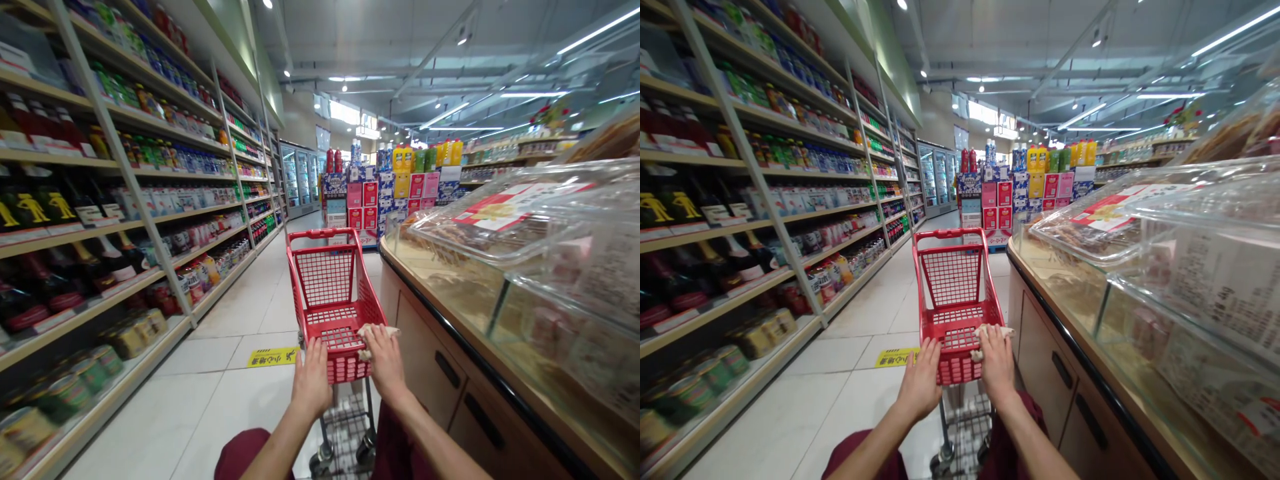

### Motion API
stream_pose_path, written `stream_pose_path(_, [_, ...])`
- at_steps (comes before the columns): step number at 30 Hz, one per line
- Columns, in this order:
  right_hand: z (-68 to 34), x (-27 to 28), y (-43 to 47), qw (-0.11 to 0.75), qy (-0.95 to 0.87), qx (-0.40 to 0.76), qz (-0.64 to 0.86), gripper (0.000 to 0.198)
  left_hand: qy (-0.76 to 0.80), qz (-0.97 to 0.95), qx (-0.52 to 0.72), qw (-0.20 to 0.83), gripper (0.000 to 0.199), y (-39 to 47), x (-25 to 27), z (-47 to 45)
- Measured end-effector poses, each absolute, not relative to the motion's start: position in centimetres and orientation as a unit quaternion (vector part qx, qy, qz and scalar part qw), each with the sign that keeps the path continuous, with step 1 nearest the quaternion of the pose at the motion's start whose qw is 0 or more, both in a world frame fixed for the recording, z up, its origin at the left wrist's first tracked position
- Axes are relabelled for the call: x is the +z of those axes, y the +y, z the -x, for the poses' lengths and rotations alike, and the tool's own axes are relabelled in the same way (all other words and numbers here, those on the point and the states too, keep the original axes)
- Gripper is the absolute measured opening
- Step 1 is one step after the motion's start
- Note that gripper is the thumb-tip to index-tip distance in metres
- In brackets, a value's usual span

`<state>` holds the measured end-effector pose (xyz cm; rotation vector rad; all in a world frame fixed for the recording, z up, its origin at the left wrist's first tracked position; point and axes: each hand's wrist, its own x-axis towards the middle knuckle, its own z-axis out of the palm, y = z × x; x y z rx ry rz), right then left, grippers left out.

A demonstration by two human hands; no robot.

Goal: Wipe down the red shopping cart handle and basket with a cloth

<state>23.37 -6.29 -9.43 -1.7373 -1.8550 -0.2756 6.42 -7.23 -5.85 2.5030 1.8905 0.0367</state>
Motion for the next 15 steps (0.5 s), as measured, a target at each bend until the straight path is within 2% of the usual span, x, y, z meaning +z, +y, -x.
stream_pose_path(5, [-20.2,-10.3,-6.9,0.301,-0.774,-0.092,0.550,0.056,0.597,-0.802,0.024,0.001,0.073,-7.2,-6.0,-6.4])
stream_pose_path(11, [-23.4,-9.2,-5.9,0.296,-0.688,-0.088,0.657,0.054,0.598,-0.802,0.008,0.001,0.079,-7.1,-6.0,-6.2])
stream_pose_path(15, [-20.8,-9.8,-6.4,0.303,-0.740,-0.083,0.594,0.053,0.596,-0.803,0.000,-0.001,0.076,-7.2,-5.8,-6.5])
